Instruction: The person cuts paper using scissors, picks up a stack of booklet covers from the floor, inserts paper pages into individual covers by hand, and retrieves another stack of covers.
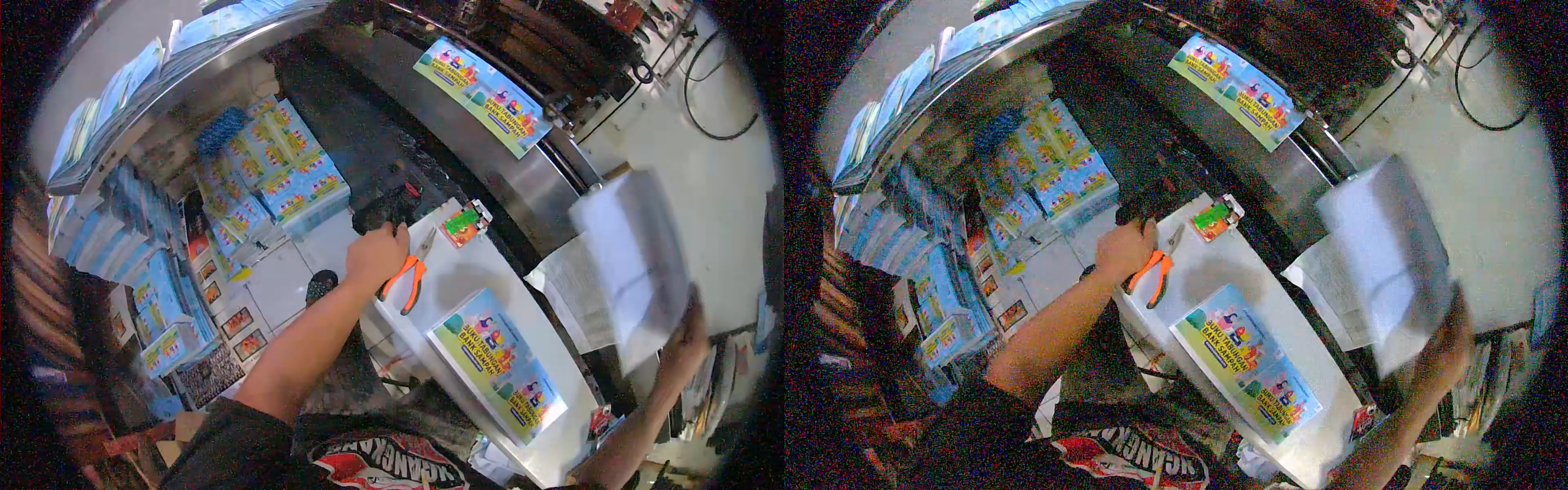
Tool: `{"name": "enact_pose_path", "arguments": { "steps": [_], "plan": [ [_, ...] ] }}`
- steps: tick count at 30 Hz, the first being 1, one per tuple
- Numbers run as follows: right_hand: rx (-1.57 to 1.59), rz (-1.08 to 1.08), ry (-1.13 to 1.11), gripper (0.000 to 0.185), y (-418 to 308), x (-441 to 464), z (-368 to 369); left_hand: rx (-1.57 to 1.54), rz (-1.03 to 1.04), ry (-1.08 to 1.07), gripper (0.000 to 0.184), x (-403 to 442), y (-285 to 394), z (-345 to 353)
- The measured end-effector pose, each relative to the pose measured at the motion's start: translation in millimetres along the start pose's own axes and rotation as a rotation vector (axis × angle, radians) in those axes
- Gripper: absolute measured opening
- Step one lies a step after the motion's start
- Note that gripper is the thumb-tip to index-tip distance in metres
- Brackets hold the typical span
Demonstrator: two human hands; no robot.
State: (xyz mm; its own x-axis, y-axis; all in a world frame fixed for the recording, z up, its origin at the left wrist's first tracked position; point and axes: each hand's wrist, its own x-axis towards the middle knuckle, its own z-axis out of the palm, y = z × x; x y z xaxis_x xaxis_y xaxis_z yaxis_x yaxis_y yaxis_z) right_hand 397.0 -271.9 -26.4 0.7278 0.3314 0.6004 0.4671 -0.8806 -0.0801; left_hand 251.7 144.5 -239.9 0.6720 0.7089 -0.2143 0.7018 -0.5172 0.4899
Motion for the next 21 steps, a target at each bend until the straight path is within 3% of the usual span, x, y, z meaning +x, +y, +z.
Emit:
{"name": "enact_pose_path", "arguments": {
  "steps": [1, 4, 8, 9, 11, 12, 14, 15, 17, 18, 19, 21],
  "plan": [
    [-0.117, -0.122, 0.132, 0.048, 3.6, 20.9, 2.8, 0.004, -0.01, 0.007, 0.055, -1.4, 2.1, -0.6],
    [-0.045, -0.182, 0.221, 0.06, 12.2, 53.6, 45.6, -0.014, -0.026, -0.011, 0.056, 6.9, -2.9, 7.7],
    [-0.295, -0.214, -0.219, 0.039, 6.2, 26.2, 112.2, 0.014, -0.033, 0.003, 0.057, 4.6, -0.4, 5.2],
    [-0.482, -0.506, 0.017, 0.034, 16.8, 12.0, 138.6, 0.014, -0.034, 0.005, 0.057, 5.5, -1.4, 6.6],
    [-0.259, -0.104, -0.443, 0.03, -34.0, -15.5, 111.4, 0.007, -0.023, 0.027, 0.056, 7.3, -4.8, 13.0],
    [-0.239, -0.213, -0.378, 0.027, -12.3, -37.2, 126.7, 0.009, -0.022, 0.024, 0.056, 6.7, -5.0, 14.2],
    [0.048, -0.28, -0.375, 0.02, -35.8, -72.6, 100.4, -0.012, -0.025, 0.037, 0.056, 7.1, -4.3, 14.3],
    [0.101, -0.185, -0.5, 0.025, -55.5, -91.9, 80.6, -0.009, -0.022, 0.031, 0.056, 6.3, -3.4, 12.8],
    [0.196, -0.223, -0.756, 0.037, -83.7, -124.0, 49.3, -0.004, -0.027, 0.0, 0.055, 4.9, -1.2, 8.1],
    [0.186, -0.088, -0.91, 0.049, -96.0, -140.8, 38.0, -0.005, -0.025, -0.002, 0.055, 4.3, -1.4, 8.6],
    [0.175, -0.231, -0.893, 0.062, -100.8, -157.1, 33.2, -0.007, -0.019, 0.011, 0.055, 4.2, -1.8, 9.3],
    [0.183, -0.308, -0.786, 0.066, -103.1, -179.1, 38.0, -0.01, -0.01, 0.026, 0.055, 4.7, -1.8, 9.3]
  ]
}}
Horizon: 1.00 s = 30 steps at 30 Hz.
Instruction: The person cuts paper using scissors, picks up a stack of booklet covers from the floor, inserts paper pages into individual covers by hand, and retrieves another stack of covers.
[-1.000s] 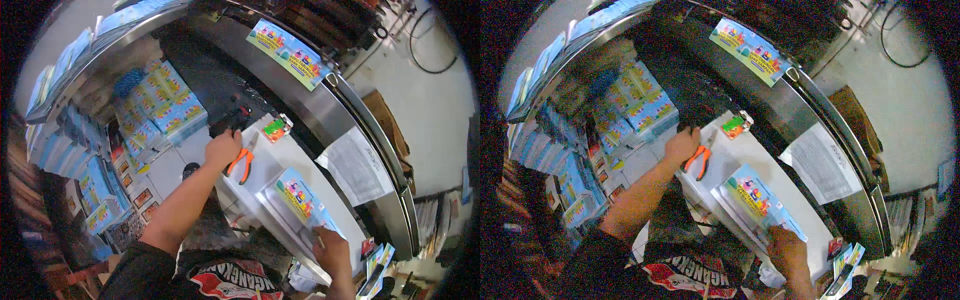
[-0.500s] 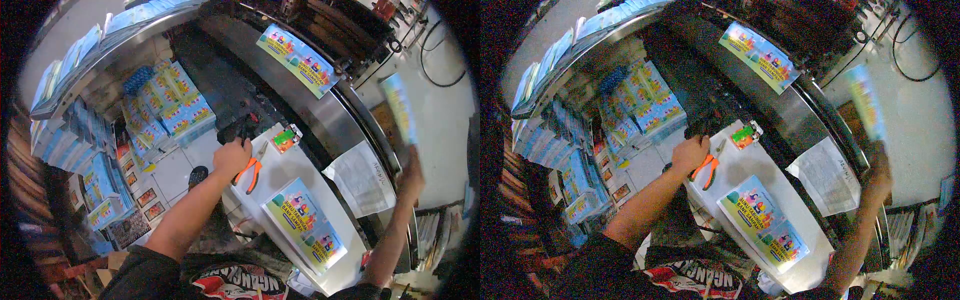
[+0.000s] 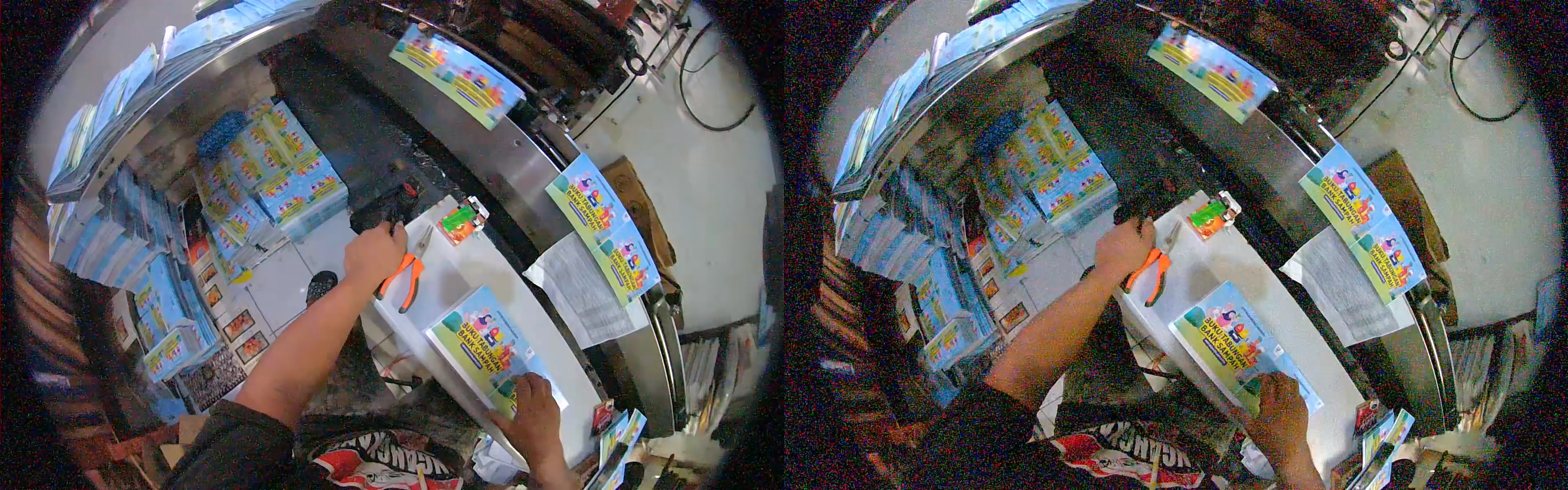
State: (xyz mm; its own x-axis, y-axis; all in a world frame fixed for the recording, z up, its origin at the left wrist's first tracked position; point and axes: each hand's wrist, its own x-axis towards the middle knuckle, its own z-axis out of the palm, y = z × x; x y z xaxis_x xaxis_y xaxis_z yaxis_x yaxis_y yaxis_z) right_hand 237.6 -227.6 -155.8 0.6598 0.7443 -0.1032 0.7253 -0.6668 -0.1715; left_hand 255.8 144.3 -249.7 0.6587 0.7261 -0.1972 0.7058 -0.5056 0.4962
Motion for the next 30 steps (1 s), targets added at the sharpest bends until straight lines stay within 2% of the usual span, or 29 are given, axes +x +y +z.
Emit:
{"name": "enact_pose_path", "arguments": {
  "steps": [4, 6, 13, 16, 18, 19, 21, 22, 24, 25, 26, 28, 30],
  "plan": [
    [0.054, 0.035, 0.04, 0.07, 1.9, -1.0, 5.5, -0.005, 0.007, -0.009, 0.055, -3.8, 0.3, -6.3],
    [0.103, 0.13, 0.006, 0.071, 6.6, -0.7, 4.3, -0.015, 0.014, -0.001, 0.055, -4.8, -0.2, -7.9],
    [0.105, 0.12, 0.034, 0.071, 17.6, -5.3, 14.6, -0.015, 0.005, 0.022, 0.054, -4.7, -1.1, -4.8],
    [0.234, 0.197, 0.019, 0.062, 15.7, -4.8, 7.4, -0.024, 0.019, 0.029, 0.054, -3.3, -3.3, -1.2],
    [0.115, 0.041, 0.028, 0.049, 10.9, -2.7, -3.1, -0.03, 0.022, 0.036, 0.054, -3.8, -3.2, -2.2],
    [0.113, 0.037, 0.029, 0.049, 9.7, -0.1, -9.4, -0.026, 0.018, 0.039, 0.053, -4.8, -1.7, -3.9],
    [0.054, 0.202, -0.074, 0.038, 7.7, 2.1, -22.8, -0.021, 0.013, 0.043, 0.053, -4.8, -1.4, -4.5],
    [0.055, 0.202, -0.075, 0.038, 8.2, 5.5, -33.2, -0.022, 0.015, 0.051, 0.053, -4.6, -1.4, -3.4],
    [0.124, 0.081, 0.039, 0.032, 12.4, 18.8, -59.8, -0.018, 0.021, 0.049, 0.053, -3.8, -2.7, -0.1],
    [0.176, 0.137, -0.167, 0.027, 13.9, 25.1, -73.0, -0.019, 0.02, 0.057, 0.053, -1.6, -4.4, 2.8],
    [0.277, 0.092, -0.144, 0.026, 12.3, 23.7, -71.2, -0.019, 0.023, 0.059, 0.054, 1.8, -6.0, 6.4],
    [0.122, 0.034, -0.129, 0.029, 8.6, 18.2, -49.8, 0.014, 0.051, 0.062, 0.055, 7.9, -10.5, 13.1],
    [0.087, 0.085, -0.172, 0.034, 0.6, 6.2, -35.4, -0.021, 0.007, 0.034, 0.055, 1.9, -5.7, 7.4]
  ]
}}
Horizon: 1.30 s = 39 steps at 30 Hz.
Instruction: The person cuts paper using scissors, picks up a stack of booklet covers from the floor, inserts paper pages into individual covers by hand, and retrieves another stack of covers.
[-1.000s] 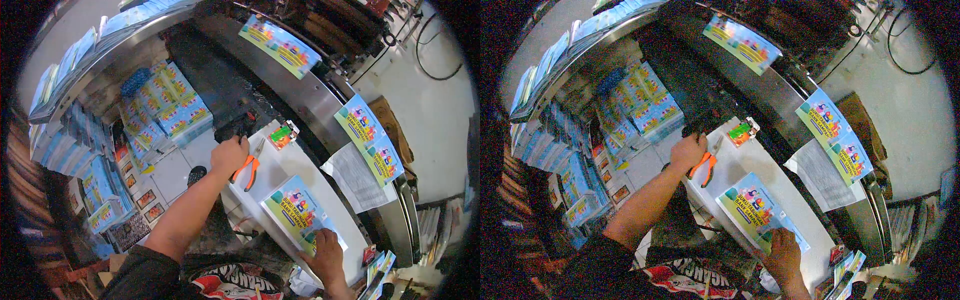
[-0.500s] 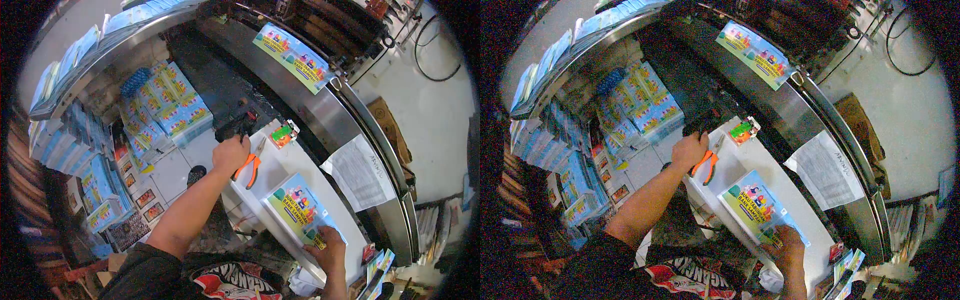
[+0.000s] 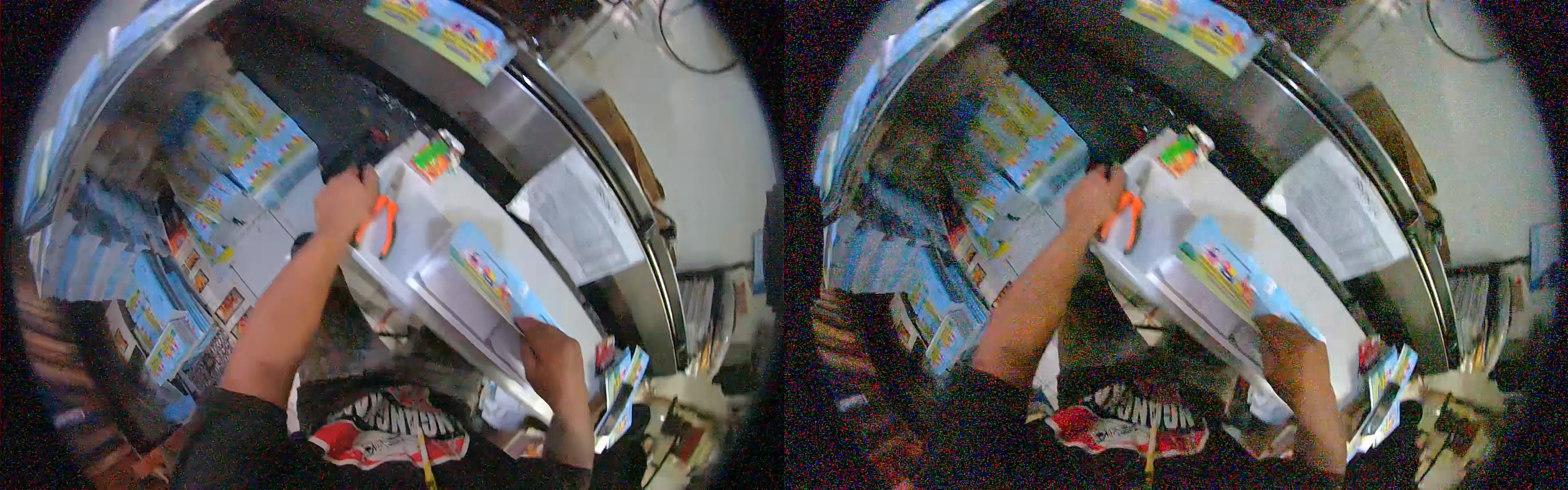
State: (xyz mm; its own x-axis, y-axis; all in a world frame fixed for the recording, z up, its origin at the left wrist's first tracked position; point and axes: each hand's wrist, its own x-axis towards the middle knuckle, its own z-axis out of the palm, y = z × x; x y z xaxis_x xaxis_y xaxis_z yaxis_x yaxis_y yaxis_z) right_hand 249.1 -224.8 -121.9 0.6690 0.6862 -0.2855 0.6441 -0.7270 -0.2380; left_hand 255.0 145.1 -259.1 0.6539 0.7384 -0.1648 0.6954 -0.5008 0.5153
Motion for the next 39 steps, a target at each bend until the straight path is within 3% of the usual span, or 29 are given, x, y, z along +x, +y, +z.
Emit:
{"name": "enact_pose_path", "arguments": {
  "steps": [2, 5, 13, 16, 18, 20, 22, 23, 24, 26, 28, 30, 32, 34, 36, 38, 39],
  "plan": [
    [-0.028, 0.028, 0.005, 0.039, -8.2, -10.9, 14.0, 0.011, 0.006, -0.027, 0.055, 2.3, 0.6, -0.4],
    [-0.155, -0.08, 0.097, 0.07, -16.5, -23.1, 37.5, 0.032, -0.015, -0.025, 0.054, 0.2, 0.4, 1.1],
    [-0.177, -0.043, 0.332, 0.068, -0.4, -13.0, 77.3, 0.056, 0.018, 0.017, 0.056, 1.0, -2.3, 1.9],
    [-0.083, -0.04, 0.277, 0.075, 9.8, -5.5, 62.7, 0.056, -0.021, -0.01, 0.056, 1.8, -2.4, 3.0],
    [0.141, 0.121, 0.0, 0.084, 17.4, 4.9, 47.4, 0.049, -0.005, -0.033, 0.056, 7.3, -8.9, 9.0],
    [0.193, 0.162, -0.051, 0.084, 20.5, 13.1, 29.4, 0.038, 0.009, -0.049, 0.055, 8.6, -10.9, 12.4],
    [0.352, 0.128, -0.22, 0.068, 33.2, 19.7, 16.6, 0.036, 0.012, 0.024, 0.054, 4.8, -6.8, 8.1],
    [0.44, 0.075, -0.253, 0.051, 37.4, 20.6, 2.7, 0.026, 0.015, 0.028, 0.054, 1.7, -4.8, 5.0],
    [0.428, 0.072, -0.243, 0.051, 45.4, 17.0, -12.3, 0.043, 0.004, 0.012, 0.055, -0.4, -2.0, 1.5],
    [0.217, 0.011, 0.047, 0.033, 68.8, 6.1, -46.1, 0.049, -0.001, 0.008, 0.055, 1.7, 3.0, -0.8],
    [-0.113, 0.233, 0.486, 0.025, 90.1, 1.3, -83.1, 0.079, -0.04, -0.039, 0.056, 3.0, 2.8, 0.6],
    [-0.299, 0.226, 1.063, 0.033, 80.5, 25.2, -123.8, 0.081, -0.026, -0.022, 0.056, 2.2, 1.3, -0.2],
    [-0.419, 0.006, 1.298, 0.047, 82.9, 56.3, -150.8, 0.084, -0.016, -0.007, 0.057, 1.1, 1.4, 0.9],
    [-0.569, -0.046, 1.225, 0.049, 108.8, 87.8, -151.4, 0.106, -0.037, -0.026, 0.058, 1.5, 1.4, -0.4],
    [-0.477, -0.004, 1.01, 0.042, 140.1, 126.7, -123.2, 0.106, -0.061, -0.045, 0.058, -6.7, 13.6, -12.5],
    [-0.487, 0.051, 0.518, 0.034, 166.4, 150.8, -79.9, 0.102, -0.09, -0.065, 0.058, -8.5, 13.3, -14.5],
    [-0.336, 0.03, 0.443, 0.032, 151.4, 145.8, -72.4, 0.085, -0.069, -0.057, 0.058, -4.2, 6.8, -6.1]
  ]
}}
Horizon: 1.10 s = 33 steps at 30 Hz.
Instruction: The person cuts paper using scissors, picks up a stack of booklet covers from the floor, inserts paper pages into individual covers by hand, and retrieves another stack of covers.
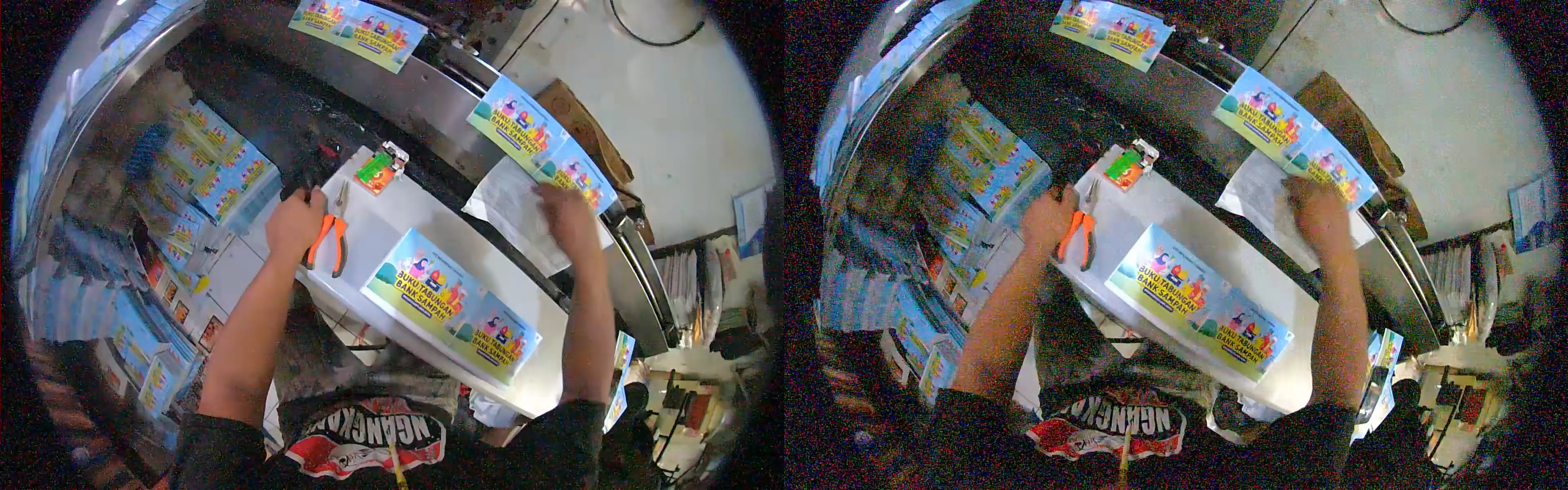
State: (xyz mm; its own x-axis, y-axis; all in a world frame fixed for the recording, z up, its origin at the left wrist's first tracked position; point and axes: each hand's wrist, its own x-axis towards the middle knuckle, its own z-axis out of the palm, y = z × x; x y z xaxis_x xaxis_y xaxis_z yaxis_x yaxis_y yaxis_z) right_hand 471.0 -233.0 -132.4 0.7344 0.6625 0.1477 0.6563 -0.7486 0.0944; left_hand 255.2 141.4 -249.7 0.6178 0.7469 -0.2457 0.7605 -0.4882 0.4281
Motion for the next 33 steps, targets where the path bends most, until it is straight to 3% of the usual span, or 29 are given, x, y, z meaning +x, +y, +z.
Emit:
{"name": "enact_pose_path", "arguments": {
  "steps": [3, 7, 9, 16, 21, 27, 33],
  "plan": [
    [0.279, 0.005, -0.087, 0.035, -72.7, -55.1, -19.5, -0.013, 0.005, 0.011, 0.057, 2.8, 0.0, -0.3],
    [0.282, -0.026, -0.389, 0.064, -137.6, -138.1, -34.3, -0.033, 0.047, 0.04, 0.054, 3.2, -4.6, 3.6],
    [0.286, -0.096, -0.397, 0.072, -150.0, -167.7, -27.4, -0.049, 0.056, 0.068, 0.054, 2.6, -9.2, 5.0],
    [0.186, -0.063, -0.3, 0.073, -168.2, -189.0, -8.4, -0.084, 0.078, 0.077, 0.053, -0.4, -6.2, -1.0],
    [0.287, -0.046, -0.223, 0.07, -156.3, -189.5, -0.1, -0.097, 0.054, 0.084, 0.056, -5.8, -5.4, -2.8],
    [0.479, 0.096, -0.361, 0.071, -140.7, -174.5, -9.7, -0.067, 0.064, 0.085, 0.052, -8.0, -2.1, -7.4],
    [0.384, -0.029, -0.335, 0.062, -141.3, -177.6, -12.1, -0.054, 0.078, 0.065, 0.054, -1.8, -4.2, -2.5]
  ]
}}
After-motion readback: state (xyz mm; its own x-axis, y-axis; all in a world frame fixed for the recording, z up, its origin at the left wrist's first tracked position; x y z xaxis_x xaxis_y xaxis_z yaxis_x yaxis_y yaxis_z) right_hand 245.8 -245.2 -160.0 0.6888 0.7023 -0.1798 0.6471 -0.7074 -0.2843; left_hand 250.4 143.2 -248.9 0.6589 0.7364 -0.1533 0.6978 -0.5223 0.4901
